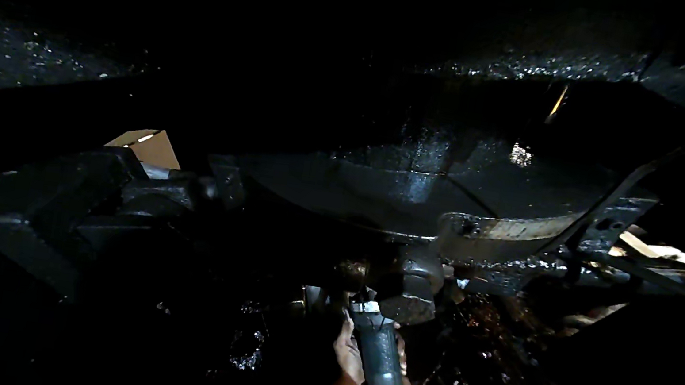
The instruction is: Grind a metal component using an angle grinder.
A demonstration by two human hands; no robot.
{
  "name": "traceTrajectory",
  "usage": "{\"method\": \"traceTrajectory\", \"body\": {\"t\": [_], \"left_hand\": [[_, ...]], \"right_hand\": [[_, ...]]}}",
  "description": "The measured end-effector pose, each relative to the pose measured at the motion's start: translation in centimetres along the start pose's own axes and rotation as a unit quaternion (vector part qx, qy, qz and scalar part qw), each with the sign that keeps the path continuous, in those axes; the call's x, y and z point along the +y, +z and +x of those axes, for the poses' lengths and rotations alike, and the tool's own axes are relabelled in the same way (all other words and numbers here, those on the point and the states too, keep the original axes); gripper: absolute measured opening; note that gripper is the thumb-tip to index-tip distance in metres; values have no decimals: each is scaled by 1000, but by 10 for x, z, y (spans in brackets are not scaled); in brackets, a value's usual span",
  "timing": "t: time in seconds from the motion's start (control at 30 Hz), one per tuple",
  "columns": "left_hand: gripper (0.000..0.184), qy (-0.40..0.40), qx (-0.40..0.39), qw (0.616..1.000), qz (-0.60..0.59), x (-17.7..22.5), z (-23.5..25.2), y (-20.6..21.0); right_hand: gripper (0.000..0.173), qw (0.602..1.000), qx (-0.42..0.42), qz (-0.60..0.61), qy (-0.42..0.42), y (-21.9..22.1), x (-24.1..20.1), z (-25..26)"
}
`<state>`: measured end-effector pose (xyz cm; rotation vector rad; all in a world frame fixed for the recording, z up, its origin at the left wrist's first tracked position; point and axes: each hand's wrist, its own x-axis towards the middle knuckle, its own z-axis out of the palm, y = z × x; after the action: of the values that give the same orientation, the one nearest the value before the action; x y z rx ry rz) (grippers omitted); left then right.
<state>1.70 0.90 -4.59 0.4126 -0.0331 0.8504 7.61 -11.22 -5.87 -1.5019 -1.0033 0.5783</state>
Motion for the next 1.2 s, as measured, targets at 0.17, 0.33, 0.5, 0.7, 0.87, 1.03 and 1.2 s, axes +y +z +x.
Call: {"method": "traceTrajectory", "body": {"t": [0.17, 0.33, 0.5, 0.7, 0.87, 1.03, 1.2], "left_hand": [[85, 12, 41, 999, 4, 1, 0, 0], [86, 5, -1, 1000, -11, 2, 1, -1], [81, 26, -2, 1000, -5, 4, 0, 6], [68, 65, 66, 996, -3, 7, -5, 21], [62, 135, 178, 973, 57, 8, -2, 18], [74, 100, 112, 988, 47, 6, 0, -9], [74, 70, 47, 996, 15, 9, -1, -3]], "right_hand": [[59, 1000, -7, 12, 2, 2, 5, 0], [56, 1000, -7, 8, -7, 2, 5, 2], [57, 1000, -9, -2, 0, 1, -2, 3], [57, 1000, -9, -10, -14, 4, 3, 5], [61, 1000, -12, -19, -18, 5, 6, 7], [61, 999, -7, -20, -26, 7, 10, 8], [60, 999, -20, -22, -24, 6, 7, 8]]}}
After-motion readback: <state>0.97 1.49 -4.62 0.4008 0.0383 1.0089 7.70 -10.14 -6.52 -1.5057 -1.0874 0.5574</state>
